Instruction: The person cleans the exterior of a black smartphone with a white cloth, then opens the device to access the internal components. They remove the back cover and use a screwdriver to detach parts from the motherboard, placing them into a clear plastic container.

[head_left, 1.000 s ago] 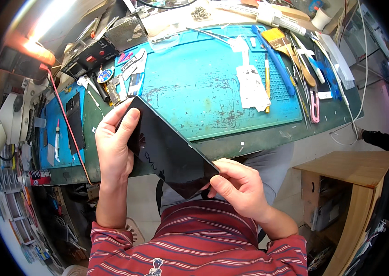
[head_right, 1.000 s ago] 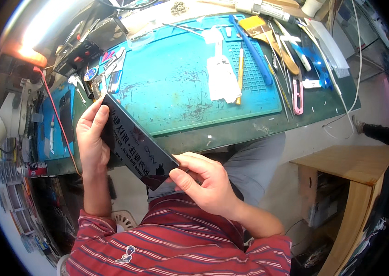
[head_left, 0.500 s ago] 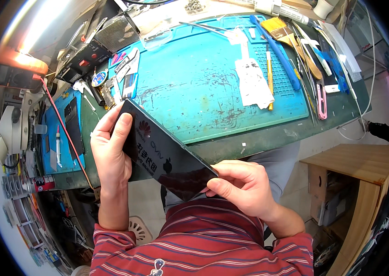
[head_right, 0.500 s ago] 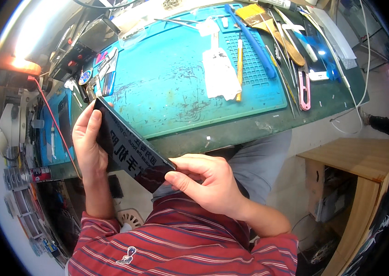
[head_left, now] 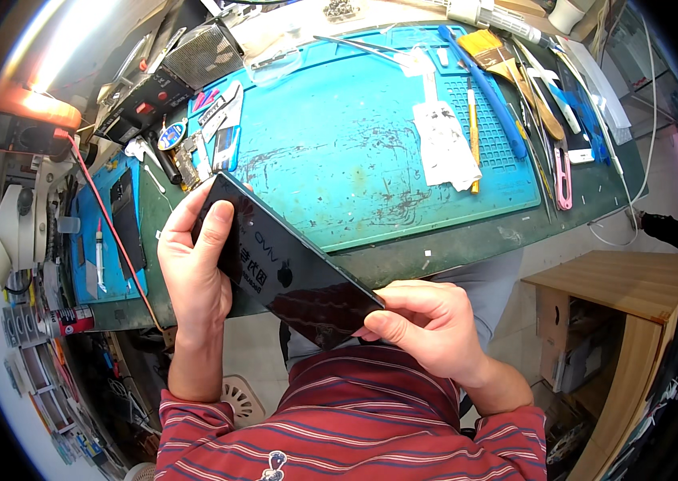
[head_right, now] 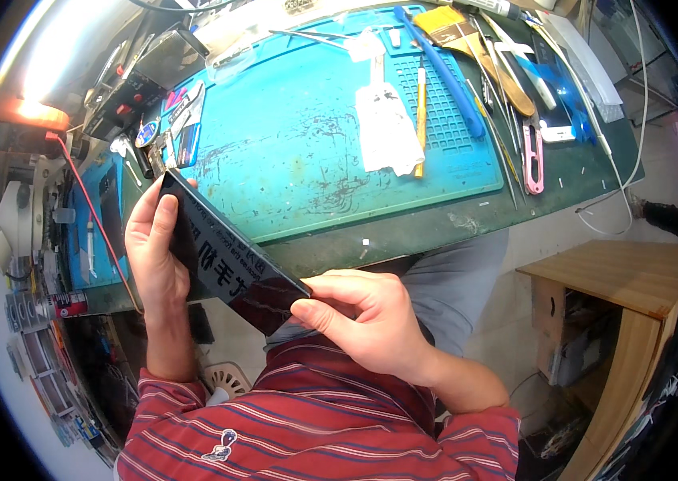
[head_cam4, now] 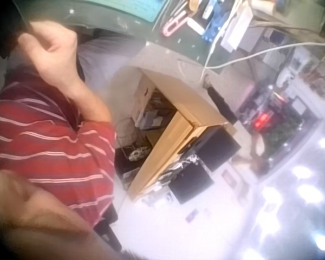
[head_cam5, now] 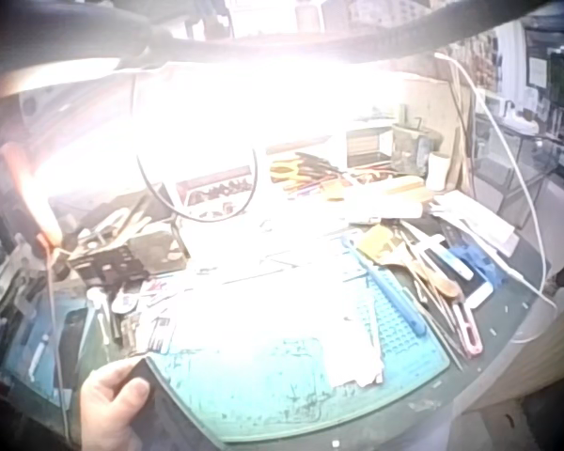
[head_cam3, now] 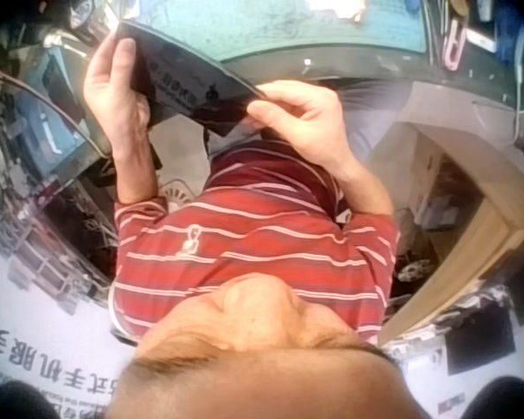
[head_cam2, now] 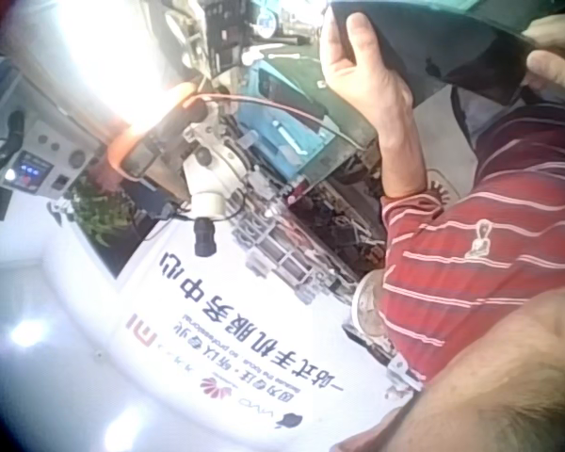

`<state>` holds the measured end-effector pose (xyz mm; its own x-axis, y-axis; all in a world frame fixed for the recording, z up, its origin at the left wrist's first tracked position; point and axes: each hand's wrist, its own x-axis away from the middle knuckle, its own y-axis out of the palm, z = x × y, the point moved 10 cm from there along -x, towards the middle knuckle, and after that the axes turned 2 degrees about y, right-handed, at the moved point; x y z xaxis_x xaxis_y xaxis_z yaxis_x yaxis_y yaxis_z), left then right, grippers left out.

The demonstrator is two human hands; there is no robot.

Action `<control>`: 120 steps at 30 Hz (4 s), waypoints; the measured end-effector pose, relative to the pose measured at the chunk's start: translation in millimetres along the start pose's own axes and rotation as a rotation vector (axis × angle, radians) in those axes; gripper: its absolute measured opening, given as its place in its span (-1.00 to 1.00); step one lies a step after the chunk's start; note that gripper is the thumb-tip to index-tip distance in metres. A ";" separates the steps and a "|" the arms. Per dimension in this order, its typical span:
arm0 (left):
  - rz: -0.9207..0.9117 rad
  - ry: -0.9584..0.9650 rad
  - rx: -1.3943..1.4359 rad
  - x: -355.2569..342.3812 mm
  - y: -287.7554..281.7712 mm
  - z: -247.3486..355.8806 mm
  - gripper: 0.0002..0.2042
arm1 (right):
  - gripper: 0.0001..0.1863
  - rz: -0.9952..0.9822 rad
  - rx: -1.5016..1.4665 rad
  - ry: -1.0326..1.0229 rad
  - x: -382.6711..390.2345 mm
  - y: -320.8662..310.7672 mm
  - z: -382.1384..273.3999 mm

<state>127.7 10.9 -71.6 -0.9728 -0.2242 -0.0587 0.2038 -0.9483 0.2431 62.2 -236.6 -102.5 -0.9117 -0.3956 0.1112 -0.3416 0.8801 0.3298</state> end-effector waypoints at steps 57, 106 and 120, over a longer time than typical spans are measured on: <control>-0.124 0.204 -0.381 32.7 39.9 42.0 -0.76 | -0.58 0.102 0.113 -0.006 37.3 -39.5 43.9; -0.227 -0.503 -0.147 -15.4 30.3 -17.0 -0.77 | -0.55 -0.002 -0.271 0.255 12.9 4.7 -27.4; -0.214 -0.587 -0.058 -15.8 30.5 -31.6 -0.81 | -0.61 -0.029 -0.211 0.181 13.1 15.3 -45.0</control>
<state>152.8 -21.5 -93.9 -0.8879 0.1167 0.4450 -0.0120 -0.9728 0.2312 55.3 -240.1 -53.8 -0.8403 -0.4767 0.2581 -0.2946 0.8013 0.5207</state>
